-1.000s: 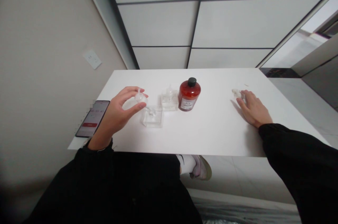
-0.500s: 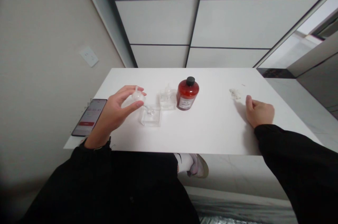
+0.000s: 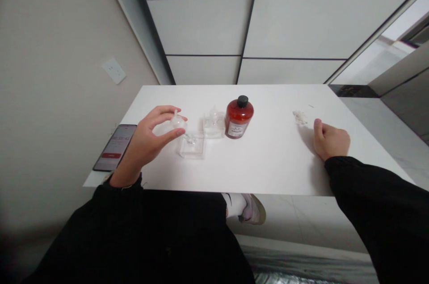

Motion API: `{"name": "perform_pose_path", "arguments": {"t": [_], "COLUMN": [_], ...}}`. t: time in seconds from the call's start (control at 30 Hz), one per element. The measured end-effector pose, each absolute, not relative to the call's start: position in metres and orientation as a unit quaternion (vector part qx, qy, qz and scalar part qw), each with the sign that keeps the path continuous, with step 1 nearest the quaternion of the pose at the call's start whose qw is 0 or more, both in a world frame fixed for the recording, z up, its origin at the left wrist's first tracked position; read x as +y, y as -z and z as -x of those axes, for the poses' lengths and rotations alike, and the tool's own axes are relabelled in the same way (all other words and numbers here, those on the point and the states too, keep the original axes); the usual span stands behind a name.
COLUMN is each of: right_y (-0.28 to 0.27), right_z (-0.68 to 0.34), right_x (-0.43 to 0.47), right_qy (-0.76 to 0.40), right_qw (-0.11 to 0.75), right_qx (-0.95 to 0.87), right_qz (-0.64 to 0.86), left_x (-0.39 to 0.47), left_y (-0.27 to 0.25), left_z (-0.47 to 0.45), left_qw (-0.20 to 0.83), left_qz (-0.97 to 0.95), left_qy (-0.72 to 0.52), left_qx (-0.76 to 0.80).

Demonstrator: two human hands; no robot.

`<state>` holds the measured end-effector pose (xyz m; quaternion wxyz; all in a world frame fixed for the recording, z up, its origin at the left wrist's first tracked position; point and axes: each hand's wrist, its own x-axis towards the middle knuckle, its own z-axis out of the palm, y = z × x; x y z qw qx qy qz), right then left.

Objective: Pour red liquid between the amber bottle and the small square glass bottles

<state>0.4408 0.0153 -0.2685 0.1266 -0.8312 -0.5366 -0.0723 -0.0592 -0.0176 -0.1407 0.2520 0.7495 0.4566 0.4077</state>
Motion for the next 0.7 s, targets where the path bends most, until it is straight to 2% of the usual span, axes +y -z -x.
{"name": "perform_pose_path", "arguments": {"t": [0.1, 0.4, 0.7], "right_y": [0.2677, 0.2653, 0.2641], "right_z": [-0.4401, -0.4373, -0.4366], "right_x": [0.0153, 0.0149, 0.0152], "right_qy": [0.075, 0.073, 0.067], "right_qw": [0.121, 0.109, 0.109], "right_qx": [-0.539, -0.534, -0.537], "right_qz": [0.83, 0.835, 0.834], "left_x": [-0.0165, -0.0145, -0.0162], "left_y": [0.1408, 0.1422, 0.1407], "left_z": [0.0598, 0.0597, 0.0594], "left_qw": [0.243, 0.3, 0.271], "left_qz": [-0.743, -0.716, -0.694], "left_qy": [-0.417, -0.433, -0.454], "left_qx": [0.463, 0.458, 0.489]}}
